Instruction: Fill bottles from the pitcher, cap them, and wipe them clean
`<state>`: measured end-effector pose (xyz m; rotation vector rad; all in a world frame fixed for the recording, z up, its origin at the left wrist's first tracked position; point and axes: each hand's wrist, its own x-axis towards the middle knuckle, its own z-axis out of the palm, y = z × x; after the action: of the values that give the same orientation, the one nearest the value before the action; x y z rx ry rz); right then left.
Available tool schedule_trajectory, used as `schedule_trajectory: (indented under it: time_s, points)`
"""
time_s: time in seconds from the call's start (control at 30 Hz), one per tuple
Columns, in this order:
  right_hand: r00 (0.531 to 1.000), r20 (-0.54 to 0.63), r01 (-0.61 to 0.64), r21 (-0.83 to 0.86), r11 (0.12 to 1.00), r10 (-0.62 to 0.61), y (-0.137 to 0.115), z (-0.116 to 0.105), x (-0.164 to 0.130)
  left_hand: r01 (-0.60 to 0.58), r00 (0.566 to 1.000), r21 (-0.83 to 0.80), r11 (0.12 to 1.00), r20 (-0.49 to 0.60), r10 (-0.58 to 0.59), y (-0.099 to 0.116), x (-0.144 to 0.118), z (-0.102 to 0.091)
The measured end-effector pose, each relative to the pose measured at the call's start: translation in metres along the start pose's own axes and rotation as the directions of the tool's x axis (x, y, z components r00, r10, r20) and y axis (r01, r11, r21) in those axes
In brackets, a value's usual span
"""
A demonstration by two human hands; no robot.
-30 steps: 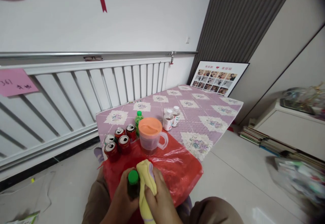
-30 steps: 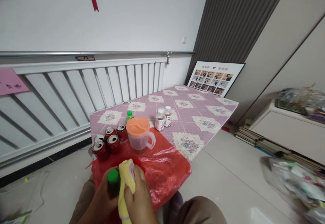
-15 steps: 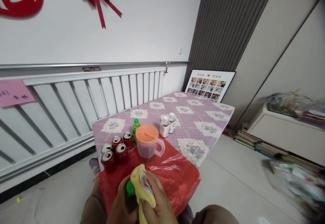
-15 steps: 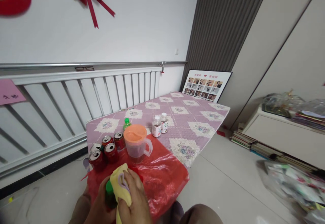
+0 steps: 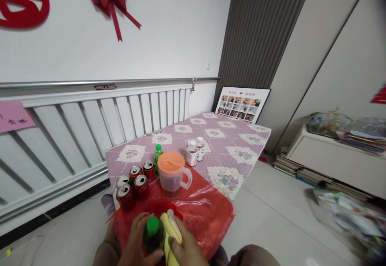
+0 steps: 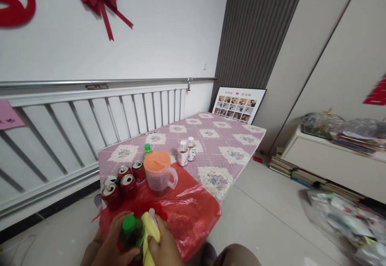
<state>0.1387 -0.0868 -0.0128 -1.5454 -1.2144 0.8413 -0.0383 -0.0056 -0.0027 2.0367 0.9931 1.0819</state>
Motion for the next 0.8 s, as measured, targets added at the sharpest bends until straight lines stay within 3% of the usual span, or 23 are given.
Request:
schedule_trajectory:
  time_s: [0.17,0.27,0.33,0.57,0.7,0.8]
  points:
    - [0.992,-0.031,0.117,-0.044,0.992,-0.119,-0.038,-0.008,-0.002,0.043,0.994,0.029,0.999,0.100,-0.046,-0.003,-0.002,-0.011]
    - [0.975,0.018,0.221,-0.087,0.971,-0.220,-0.059,-0.009,-0.002,0.097,0.993,0.001,0.995,0.073,-0.097,0.004,-0.004,-0.013]
    - [0.975,0.036,0.223,-0.102,0.969,-0.221,-0.064,-0.006,0.000,0.148,0.988,-0.008,0.989,0.038,-0.148,0.008,-0.005,-0.013]
    - [0.998,-0.057,-0.007,-0.060,0.998,0.004,-0.033,0.007,0.013,0.154,0.987,-0.058,0.986,0.045,-0.151,-0.008,-0.010,-0.011]
    - [0.999,-0.002,-0.040,-0.093,0.995,0.040,-0.008,0.008,0.013,0.109,0.994,-0.080,0.991,0.007,-0.109,-0.015,-0.019,0.003]
    - [1.000,-0.004,-0.027,-0.096,0.995,0.026,0.000,0.008,0.012,0.145,0.987,-0.083,0.986,-0.061,-0.150,-0.009,-0.024,0.011]
